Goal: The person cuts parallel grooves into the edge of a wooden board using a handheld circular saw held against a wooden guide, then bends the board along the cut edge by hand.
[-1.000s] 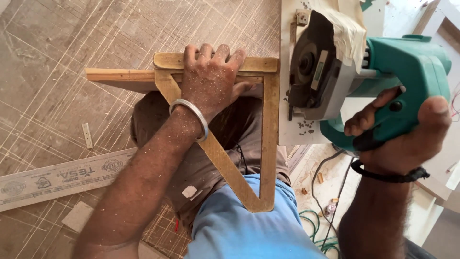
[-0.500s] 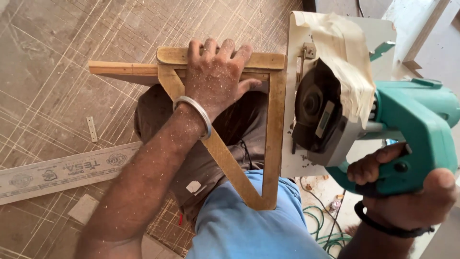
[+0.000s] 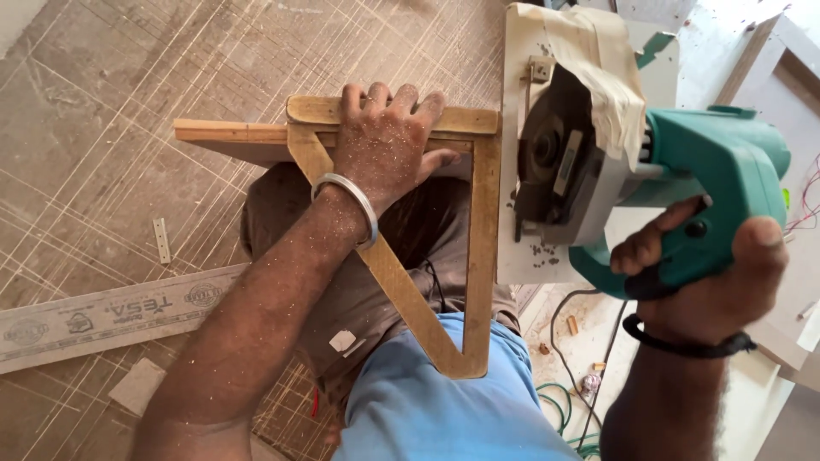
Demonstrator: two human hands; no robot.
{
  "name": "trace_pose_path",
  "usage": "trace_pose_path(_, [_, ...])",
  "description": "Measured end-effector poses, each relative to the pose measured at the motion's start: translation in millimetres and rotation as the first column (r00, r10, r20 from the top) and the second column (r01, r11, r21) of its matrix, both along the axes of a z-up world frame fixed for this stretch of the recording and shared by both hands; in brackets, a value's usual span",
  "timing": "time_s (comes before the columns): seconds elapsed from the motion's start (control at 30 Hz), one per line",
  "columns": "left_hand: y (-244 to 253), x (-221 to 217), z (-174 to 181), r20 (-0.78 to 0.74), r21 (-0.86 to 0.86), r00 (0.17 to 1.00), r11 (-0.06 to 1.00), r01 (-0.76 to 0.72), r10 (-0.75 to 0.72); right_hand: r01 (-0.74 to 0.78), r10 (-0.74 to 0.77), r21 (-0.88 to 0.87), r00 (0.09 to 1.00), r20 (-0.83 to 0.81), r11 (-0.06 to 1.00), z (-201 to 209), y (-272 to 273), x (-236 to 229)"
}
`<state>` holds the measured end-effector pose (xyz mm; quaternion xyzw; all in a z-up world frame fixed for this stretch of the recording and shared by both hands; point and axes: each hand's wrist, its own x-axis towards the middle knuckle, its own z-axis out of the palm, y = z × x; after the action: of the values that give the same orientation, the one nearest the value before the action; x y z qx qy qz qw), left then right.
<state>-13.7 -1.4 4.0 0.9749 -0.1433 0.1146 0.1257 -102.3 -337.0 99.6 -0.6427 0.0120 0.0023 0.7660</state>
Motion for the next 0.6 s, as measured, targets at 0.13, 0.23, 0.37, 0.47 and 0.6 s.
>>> trace_pose_path(0.13, [0,1,0,0.012,-0.012,1.000,1.000,-0.004,0.004,0.000,0.000,-0.032,1.000,-0.003,0.999,1,7,20])
trace_pose_path(0.23, [1,1,-2,0.035,0.001,0.999,1.000,-0.002,0.002,0.014,-0.012,-0.092,1.000,0.029,0.996,8,20,35])
trace_pose_path(0.37, [3,1,-4,0.029,0.002,1.000,1.000,-0.003,0.003,-0.001,0.011,-0.165,0.998,0.058,0.986,14,25,41])
trace_pose_path(0.47, [2,1,-5,0.069,0.010,0.998,1.000,-0.009,0.009,-0.113,0.117,-0.065,0.991,0.066,0.991,1,4,41])
trace_pose_path(0.6, [6,2,-6,0.042,0.023,0.999,1.000,-0.001,0.000,-0.146,0.147,-0.026,0.989,0.019,0.989,5,-11,14])
